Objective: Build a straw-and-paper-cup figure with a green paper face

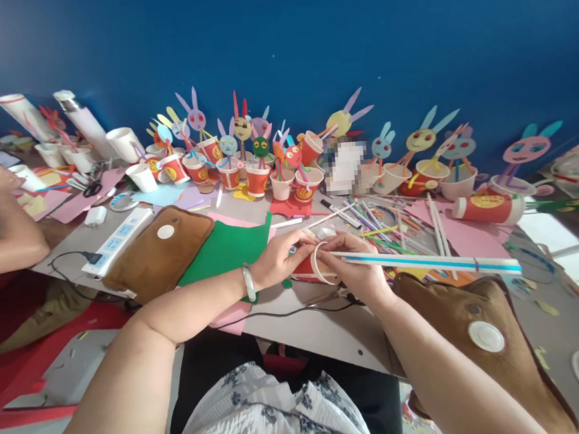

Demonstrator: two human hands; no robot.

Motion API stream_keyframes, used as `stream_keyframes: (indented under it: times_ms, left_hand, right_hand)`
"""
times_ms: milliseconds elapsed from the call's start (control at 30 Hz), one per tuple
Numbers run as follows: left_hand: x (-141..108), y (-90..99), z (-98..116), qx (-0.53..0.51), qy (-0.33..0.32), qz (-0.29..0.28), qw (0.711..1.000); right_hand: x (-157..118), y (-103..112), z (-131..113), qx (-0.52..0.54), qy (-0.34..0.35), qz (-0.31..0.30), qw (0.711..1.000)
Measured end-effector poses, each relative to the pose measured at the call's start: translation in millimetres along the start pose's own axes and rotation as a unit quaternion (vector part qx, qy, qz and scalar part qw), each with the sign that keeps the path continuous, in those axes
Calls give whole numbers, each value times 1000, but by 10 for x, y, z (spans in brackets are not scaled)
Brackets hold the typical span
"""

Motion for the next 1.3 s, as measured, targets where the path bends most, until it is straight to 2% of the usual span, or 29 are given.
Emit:
stream_keyframes:
  times_ms: [133, 333, 433, 533, 767, 833, 900, 1067, 1167, 1300]
  left_hand:
    - [26, 47, -17, 29, 24, 24, 999]
    - [50, 130, -165, -9, 79, 79, 994]
    - [54, 124, -246, -55, 105, 88, 989]
    - [53, 115, -297, -92, 128, 95, 983]
    - [73, 190, -294, -81, 112, 142, 980]
    - [83, 197, -285, -94, 123, 139, 978]
    - [92, 171, -304, -149, 164, 116, 968]
    - [103, 95, -370, -299, 266, 77, 913]
    - [109, 83, -388, -324, 292, 69, 897]
    - [111, 93, -377, -326, 298, 65, 895]
  right_hand:
    - [22, -8, -10, 27, -40, -30, 998]
    - [77, -20, 119, 70, -63, -66, 993]
    - [72, -21, 281, 81, -117, -56, 988]
    - [66, -19, 322, 74, -121, -47, 989]
    - [39, -49, 250, 13, -134, -85, 987]
    - [30, -55, 265, 1, -153, -89, 984]
    - [29, -52, 275, 14, -164, -78, 983]
    - [52, -18, 227, 43, -143, -42, 988]
    - [60, -23, 181, 47, -126, -51, 990]
    - [60, -28, 155, 48, -124, -58, 989]
Point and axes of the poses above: each hand's wrist, its own x-axis towards the middle knuckle, its own y-axis out of the back of the hand, z = x × y, the point moved 5 cm from there along x, towards the middle knuckle
